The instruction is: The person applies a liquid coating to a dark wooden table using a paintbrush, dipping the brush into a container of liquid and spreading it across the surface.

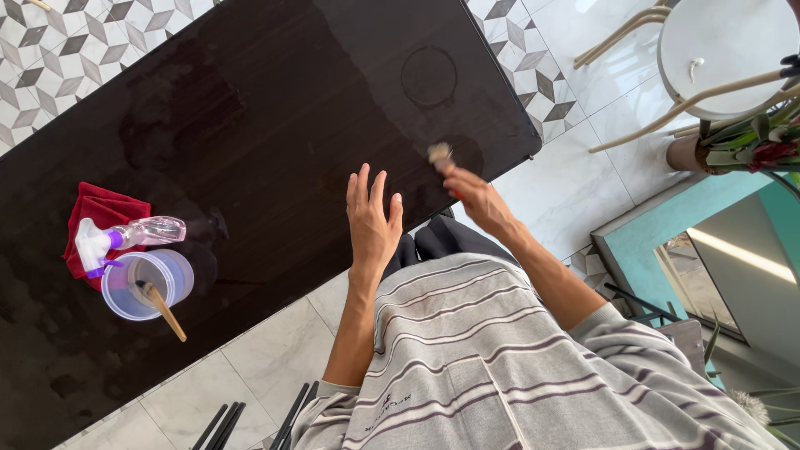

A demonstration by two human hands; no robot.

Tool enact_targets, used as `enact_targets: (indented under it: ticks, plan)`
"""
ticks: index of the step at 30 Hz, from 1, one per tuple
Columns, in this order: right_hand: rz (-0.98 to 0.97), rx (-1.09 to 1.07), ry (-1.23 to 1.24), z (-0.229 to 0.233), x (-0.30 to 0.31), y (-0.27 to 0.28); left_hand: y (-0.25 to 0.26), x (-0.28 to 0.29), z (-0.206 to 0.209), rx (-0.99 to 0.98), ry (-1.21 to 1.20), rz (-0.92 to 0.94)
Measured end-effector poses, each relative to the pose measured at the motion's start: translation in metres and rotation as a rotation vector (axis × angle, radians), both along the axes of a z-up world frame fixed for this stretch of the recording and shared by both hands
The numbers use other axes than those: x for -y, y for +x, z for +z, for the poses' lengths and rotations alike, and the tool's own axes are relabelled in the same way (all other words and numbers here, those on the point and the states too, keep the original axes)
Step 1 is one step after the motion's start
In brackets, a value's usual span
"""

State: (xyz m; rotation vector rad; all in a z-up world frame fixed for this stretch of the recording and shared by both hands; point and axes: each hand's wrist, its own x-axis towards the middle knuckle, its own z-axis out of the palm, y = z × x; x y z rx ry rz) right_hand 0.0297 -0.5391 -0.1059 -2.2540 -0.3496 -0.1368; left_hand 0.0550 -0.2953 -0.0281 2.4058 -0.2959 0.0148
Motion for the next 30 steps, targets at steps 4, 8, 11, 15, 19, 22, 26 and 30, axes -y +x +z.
enact_targets:
  ticks: [4,8,11,15,19,22,26,30]
  plan:
    - [0.06,-0.15,-0.067,0.012,0.021,-0.016,0.003,0.002,-0.001,-0.003,-0.015,-0.001]
    - [-0.067,-0.229,-0.096,0.017,0.032,-0.005,0.005,0.005,0.001,-0.023,-0.018,0.022]
    - [-0.088,-0.093,-0.103,0.015,0.02,0.018,0.003,0.005,0.0,-0.021,-0.01,0.042]
    - [0.017,0.035,-0.021,0.01,-0.003,0.033,0.001,0.007,-0.002,-0.011,-0.015,0.065]
    - [0.114,-0.153,-0.072,0.011,0.011,0.023,0.0,0.008,-0.003,-0.01,-0.016,0.093]
    - [0.06,-0.235,-0.097,0.013,0.03,0.022,0.002,0.008,-0.003,-0.011,-0.018,0.103]
    - [-0.006,-0.069,-0.104,0.009,0.029,0.037,0.002,0.007,-0.003,-0.007,-0.021,0.113]
    - [0.021,-0.022,-0.045,-0.001,0.003,0.049,0.002,0.008,-0.004,-0.002,-0.015,0.132]
